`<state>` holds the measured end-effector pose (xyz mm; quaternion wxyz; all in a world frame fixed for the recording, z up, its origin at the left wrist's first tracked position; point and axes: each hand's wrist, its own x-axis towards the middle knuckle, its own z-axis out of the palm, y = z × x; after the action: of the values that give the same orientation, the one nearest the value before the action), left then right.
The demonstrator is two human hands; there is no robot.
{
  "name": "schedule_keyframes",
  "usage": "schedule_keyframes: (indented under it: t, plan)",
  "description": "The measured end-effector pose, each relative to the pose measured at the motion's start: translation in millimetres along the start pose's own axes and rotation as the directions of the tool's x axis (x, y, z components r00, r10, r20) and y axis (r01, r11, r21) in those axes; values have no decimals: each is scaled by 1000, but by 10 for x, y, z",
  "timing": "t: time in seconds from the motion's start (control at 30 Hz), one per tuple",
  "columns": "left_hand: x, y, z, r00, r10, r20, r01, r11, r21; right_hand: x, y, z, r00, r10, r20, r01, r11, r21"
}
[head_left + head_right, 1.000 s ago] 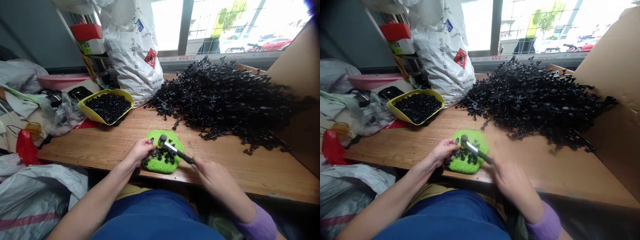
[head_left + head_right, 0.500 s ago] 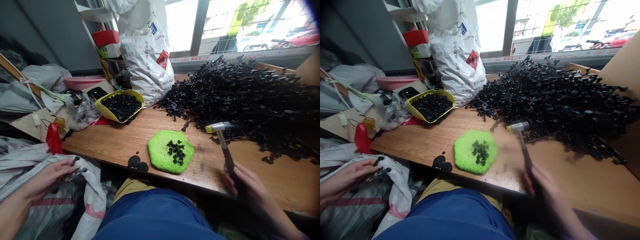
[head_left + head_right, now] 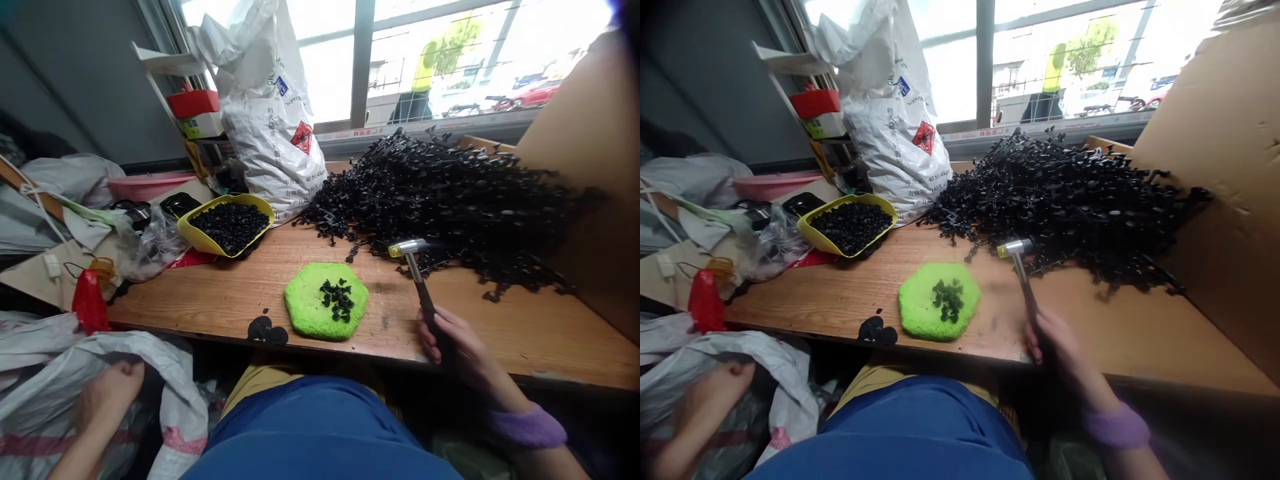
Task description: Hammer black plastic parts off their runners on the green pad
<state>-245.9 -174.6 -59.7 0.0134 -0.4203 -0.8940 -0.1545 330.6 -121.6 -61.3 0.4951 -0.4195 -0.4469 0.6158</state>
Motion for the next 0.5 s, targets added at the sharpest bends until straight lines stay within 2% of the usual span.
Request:
schedule_keyframes:
  t: [0.03, 0.07, 0.1, 0.13, 0.17, 0.2, 0.23, 0.27, 0.3, 0.33, 0.37, 0.4, 0.43, 0.5]
  plan:
    - [10, 268, -44, 991, 36, -131, -36, 999, 1, -3, 0, -3, 1000, -7, 6, 7, 1000, -2]
    - [-36, 583, -86, 956, 129, -262, -149, 987, -60, -7, 1, -5, 1000, -17, 10, 17, 1000, -2]
    - [-137, 933, -124, 907, 277, -318, -335, 931, -143, -12, 2, -5, 999, -31, 13, 31, 1000, -1]
    - [-283, 1303, -153, 827, 433, -358, -521, 830, -200, -17, 5, -6, 999, -47, 14, 47, 999, 2]
    - [-460, 1674, -170, 723, 591, -357, -682, 691, -238, -23, 9, -7, 998, -64, 13, 64, 998, 6]
    - [-649, 2027, -172, 596, 740, -312, -802, 533, -268, -28, 15, -9, 997, -81, 10, 81, 997, 9]
    - [-833, 2347, -156, 431, 873, -226, -887, 365, -284, -33, 22, -11, 995, -96, 6, 96, 995, 11]
    - [-994, 2622, -124, 274, 952, -134, -931, 227, -286, -38, 31, -15, 994, -110, 1, 110, 994, 11]
    - [-1121, 2845, -75, 152, 986, -66, -949, 127, -289, -43, 39, -18, 993, -122, -5, 122, 992, 10]
    - [-1206, 3014, -13, 75, 997, -12, -953, 69, -294, -47, 46, -21, 991, -132, -11, 132, 991, 8]
    - [-1251, 3135, 58, 36, 999, 36, -954, 45, -298, -52, 52, -23, 990, -140, -15, 140, 990, 6]
    - [-1258, 3212, 133, 31, 997, 72, -952, 52, -300, -55, 56, -24, 989, -145, -18, 145, 989, 3]
    - [-1237, 3255, 206, 53, 993, 102, -950, 82, -301, -58, 59, -24, 989, -148, -18, 148, 989, 0]
    - [-1147, 3270, 323, 134, 981, 141, -939, 172, -297, -58, 61, -24, 989, -147, -14, 147, 989, -4]
